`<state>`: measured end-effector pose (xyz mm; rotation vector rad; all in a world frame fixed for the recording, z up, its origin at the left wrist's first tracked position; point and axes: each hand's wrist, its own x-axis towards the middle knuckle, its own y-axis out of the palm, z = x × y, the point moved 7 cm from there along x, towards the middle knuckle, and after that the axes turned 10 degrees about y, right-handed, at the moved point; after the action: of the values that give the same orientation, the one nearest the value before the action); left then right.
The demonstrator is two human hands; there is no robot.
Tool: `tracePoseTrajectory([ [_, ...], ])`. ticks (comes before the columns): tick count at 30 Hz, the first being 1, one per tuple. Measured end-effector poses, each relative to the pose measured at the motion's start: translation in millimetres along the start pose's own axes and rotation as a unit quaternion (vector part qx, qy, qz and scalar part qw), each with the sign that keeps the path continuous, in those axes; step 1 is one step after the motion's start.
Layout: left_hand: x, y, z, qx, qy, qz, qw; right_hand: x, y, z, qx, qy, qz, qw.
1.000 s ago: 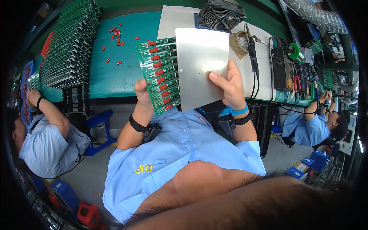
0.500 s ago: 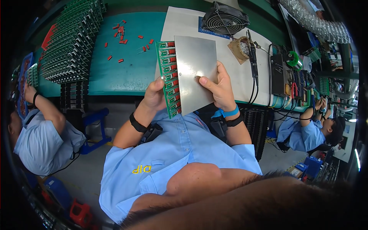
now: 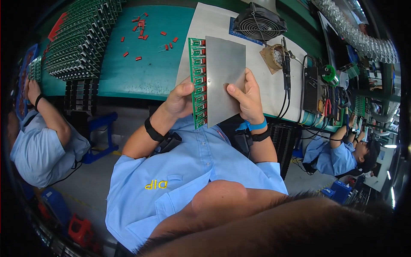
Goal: Soldering components onto printed circuit boards at a factory workstation.
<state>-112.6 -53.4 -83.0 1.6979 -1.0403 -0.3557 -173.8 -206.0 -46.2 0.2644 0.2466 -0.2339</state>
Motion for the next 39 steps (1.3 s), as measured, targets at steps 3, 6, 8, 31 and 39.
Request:
tracePoseTrajectory([
  [3, 0, 4, 3, 0.008, -0.001, -0.006, 1.000, -2, -2, -2, -0.003, -0.001, 0.004, 1.000],
  [6, 6, 5, 2, 0.014, 0.005, -0.006, 1.000, 2, -3, 0, 0.000, -0.004, 0.008, 1.000],
  [8, 9, 4, 1, 0.023, -0.003, 0.000, 1.000, 6, -3, 1, 0.001, -0.006, 0.009, 1.000],
  [31, -30, 60, -37, 0.212, 0.110, 0.052, 0.970, 8, 53, 1, 0.043, 0.035, 0.225, 0.973],
  [39, -30, 70, -54, 0.249, 0.115, 0.074, 0.959, 18, 53, -2, 0.031, 0.019, 0.214, 0.976],
])
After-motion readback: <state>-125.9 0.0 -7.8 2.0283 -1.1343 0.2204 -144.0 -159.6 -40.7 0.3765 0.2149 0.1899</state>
